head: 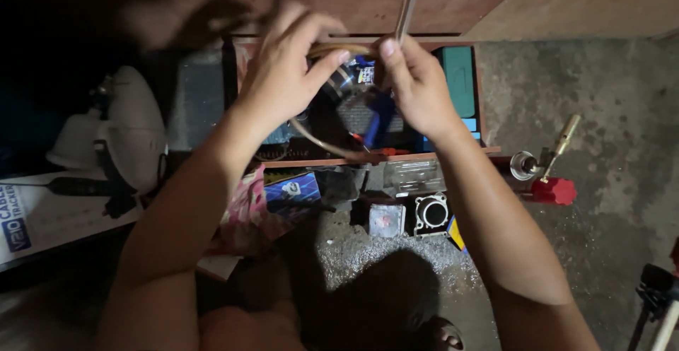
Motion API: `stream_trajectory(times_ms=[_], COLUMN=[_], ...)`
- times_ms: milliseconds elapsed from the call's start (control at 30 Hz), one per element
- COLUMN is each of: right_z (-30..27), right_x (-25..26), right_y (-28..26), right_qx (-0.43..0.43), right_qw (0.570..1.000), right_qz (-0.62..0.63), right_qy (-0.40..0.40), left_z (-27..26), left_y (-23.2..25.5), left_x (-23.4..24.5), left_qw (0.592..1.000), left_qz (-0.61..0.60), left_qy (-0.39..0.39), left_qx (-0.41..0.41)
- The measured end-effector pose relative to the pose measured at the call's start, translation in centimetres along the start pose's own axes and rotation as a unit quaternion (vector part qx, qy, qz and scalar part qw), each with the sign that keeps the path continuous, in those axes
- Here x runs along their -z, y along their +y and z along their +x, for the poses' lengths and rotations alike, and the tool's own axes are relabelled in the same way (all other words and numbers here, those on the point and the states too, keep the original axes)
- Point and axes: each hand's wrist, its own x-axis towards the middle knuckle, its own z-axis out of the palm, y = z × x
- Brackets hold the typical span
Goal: The recorder is seen organizing various tools and engine parts within a toolbox.
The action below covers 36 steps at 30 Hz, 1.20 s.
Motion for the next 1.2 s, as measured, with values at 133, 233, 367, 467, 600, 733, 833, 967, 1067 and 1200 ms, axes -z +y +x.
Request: stream_trajectory(times_ms=[133, 233, 367, 467, 600, 733, 833, 967, 1067, 1200], right_z=[0.1, 0.1, 0.3, 0.3, -0.1, -2.5, -4.0, -4.8, -5.2, -6.4], right_x=[0.9, 1.8, 1.7, 1.9, 4.0, 9.3, 10.6, 9.3, 5.1, -2.9], right_y=[1.9, 2.2, -0.3, 0.3, -2.6, -0.9, -4.9, -10.4, -9.0, -8.2], right_qx=[-0.125, -0.116, -0.161, -0.142, -0.166, -0.216, -0.2, -0.104, -0.154, -0.046], right_qw=[0.967, 0.936, 0.915, 0.91, 0.922, 0.858, 0.744, 0.765, 0.923, 0.996], right_qz=[0.2, 0.303, 0.339, 0.368, 0.34, 0.46, 0.629, 0.636, 0.35, -0.01], right_qy=[0.099, 0.137, 0.152, 0.13, 0.081, 0.08, 0.104, 0.021, 0.051, 0.069], left_z=[-2.3, -3.7, -3.7, -4.0, -4.7, -4.1, -3.6, -2.5, -2.8, -1.6], left_y=[-2.9, -1.8, 0.8, 0.4, -2.2, -3.8, -5.3, -4.8, -4.8, -1.6], left_x=[-1.5, -3.8, -7.4, -9.0, -10.5, -8.6, -7.2, -6.1, -6.8, -6.3], left_qw=[0.961, 0.973, 0.984, 0.988, 0.971, 0.923, 0.888, 0.861, 0.799, 0.797], left_qz=[0.219, 0.151, 0.169, -0.007, -0.039, -0.318, -0.343, -0.447, -0.556, -0.542], left_qy=[0.161, 0.042, -0.02, -0.06, -0.027, 0.022, 0.052, 0.097, 0.102, 0.128], left_qx=[0.042, 0.168, -0.05, 0.139, 0.236, 0.217, 0.3, 0.223, 0.206, 0.233])
